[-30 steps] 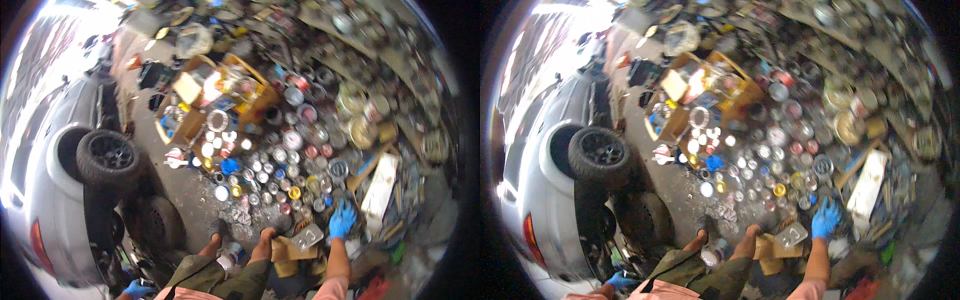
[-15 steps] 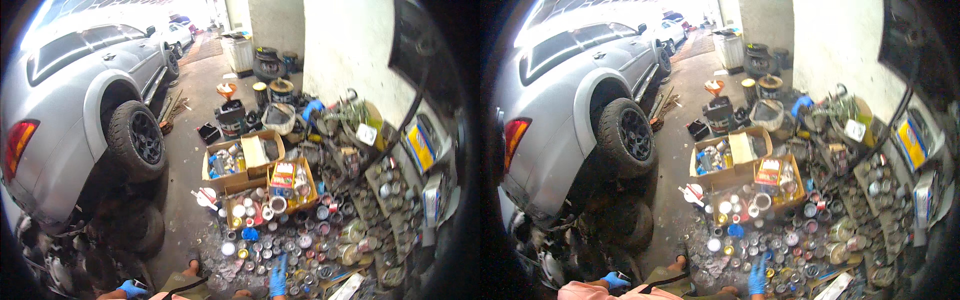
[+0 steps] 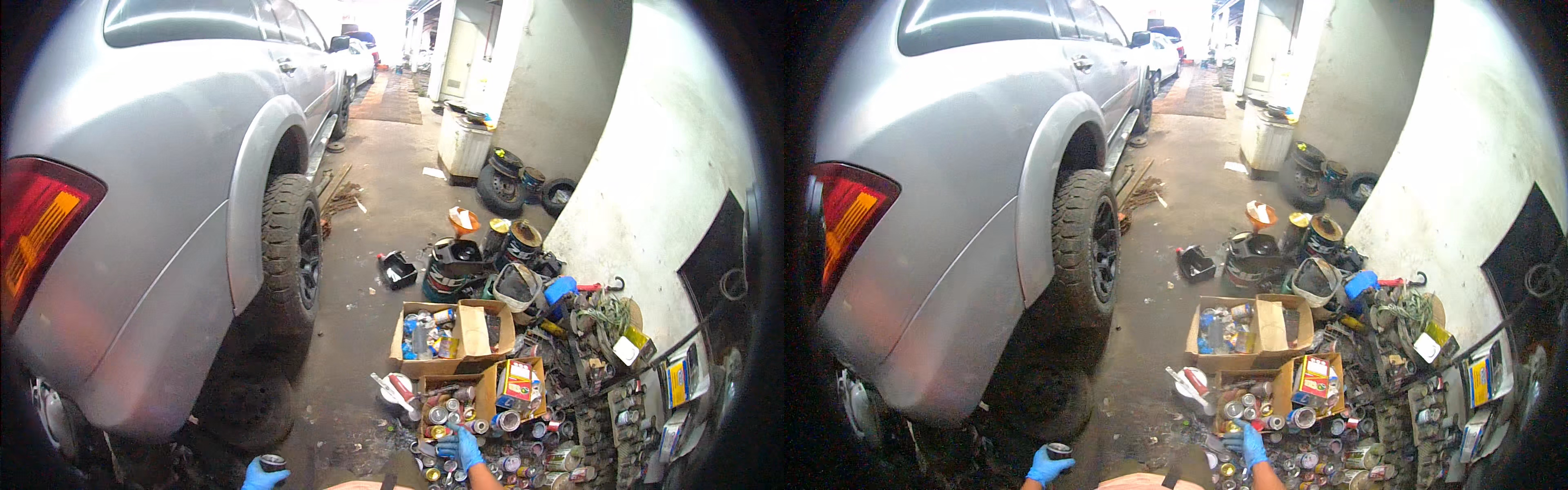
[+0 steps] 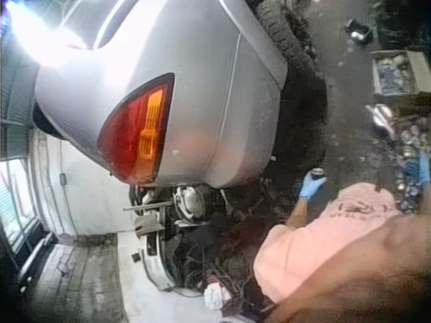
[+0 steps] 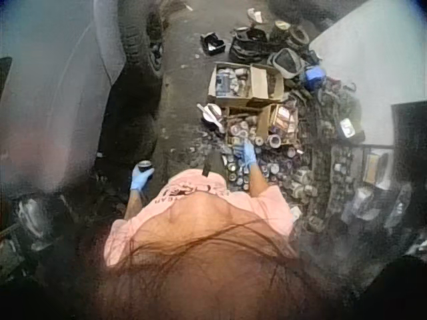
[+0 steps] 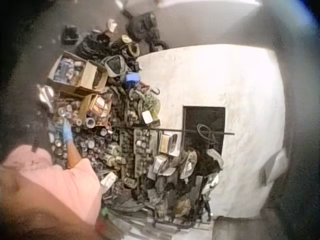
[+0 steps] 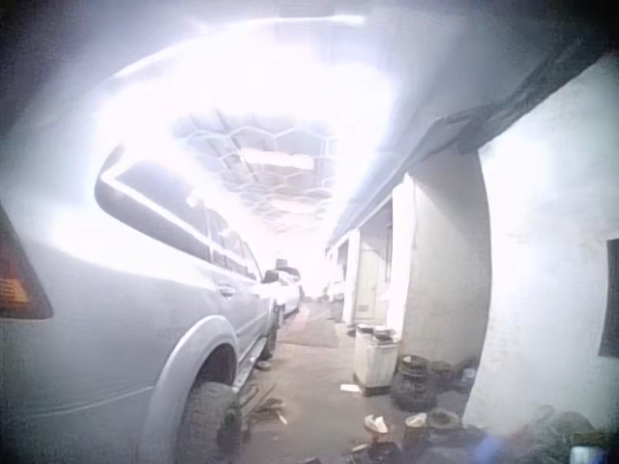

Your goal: The person removes the old car battery from the engine bay, cleans the battery terminals with a wire brush, and installs a new battery. They then walk to a parts area, pick up a new oil filter and a floor mat, and return to the vehicle.

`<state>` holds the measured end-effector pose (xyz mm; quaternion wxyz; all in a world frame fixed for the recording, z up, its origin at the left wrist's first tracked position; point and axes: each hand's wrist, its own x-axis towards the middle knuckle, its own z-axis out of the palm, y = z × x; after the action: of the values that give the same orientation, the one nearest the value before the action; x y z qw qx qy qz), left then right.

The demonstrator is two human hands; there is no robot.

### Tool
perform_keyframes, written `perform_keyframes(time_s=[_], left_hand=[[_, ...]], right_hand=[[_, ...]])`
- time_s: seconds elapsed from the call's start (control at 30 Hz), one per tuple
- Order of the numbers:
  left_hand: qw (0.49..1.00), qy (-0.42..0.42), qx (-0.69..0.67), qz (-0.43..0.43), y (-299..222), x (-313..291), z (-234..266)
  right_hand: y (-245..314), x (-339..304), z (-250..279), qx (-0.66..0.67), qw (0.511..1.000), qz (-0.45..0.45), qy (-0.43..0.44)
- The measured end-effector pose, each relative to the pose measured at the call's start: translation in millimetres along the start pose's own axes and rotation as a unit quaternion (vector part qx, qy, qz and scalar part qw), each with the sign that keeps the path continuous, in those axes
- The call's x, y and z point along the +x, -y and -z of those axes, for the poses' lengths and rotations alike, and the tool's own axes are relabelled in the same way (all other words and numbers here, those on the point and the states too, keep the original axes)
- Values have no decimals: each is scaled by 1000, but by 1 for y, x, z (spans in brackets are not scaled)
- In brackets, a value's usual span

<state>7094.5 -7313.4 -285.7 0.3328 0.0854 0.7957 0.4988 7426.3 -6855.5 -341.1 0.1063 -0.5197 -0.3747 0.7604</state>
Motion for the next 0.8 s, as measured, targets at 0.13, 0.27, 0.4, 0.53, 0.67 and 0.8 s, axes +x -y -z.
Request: perform_keyframes(time_s=[0.13,0.27,0.4,0.53,0.67,0.8], left_hand=[[999,-34,2,6,-58,70,-11],[1000,-6,15,23,-97,129,-17],[994,62,45,77,-122,207,-17],[983,101,69,135,-97,288,-38],[972,127,79,178,-50,335,-66],[949,204,115,211,-14,354,-89]], right_hand=[[13,54,-70,-118,993,25,20],[-26,128,-105,-218,976,13,-6],[-95,169,-106,-107,977,-152,-102],[-169,155,-112,-29,953,-256,-161],[-231,112,-117,13,918,-340,-205],[-301,43,-124,65,873,-407,-262]])
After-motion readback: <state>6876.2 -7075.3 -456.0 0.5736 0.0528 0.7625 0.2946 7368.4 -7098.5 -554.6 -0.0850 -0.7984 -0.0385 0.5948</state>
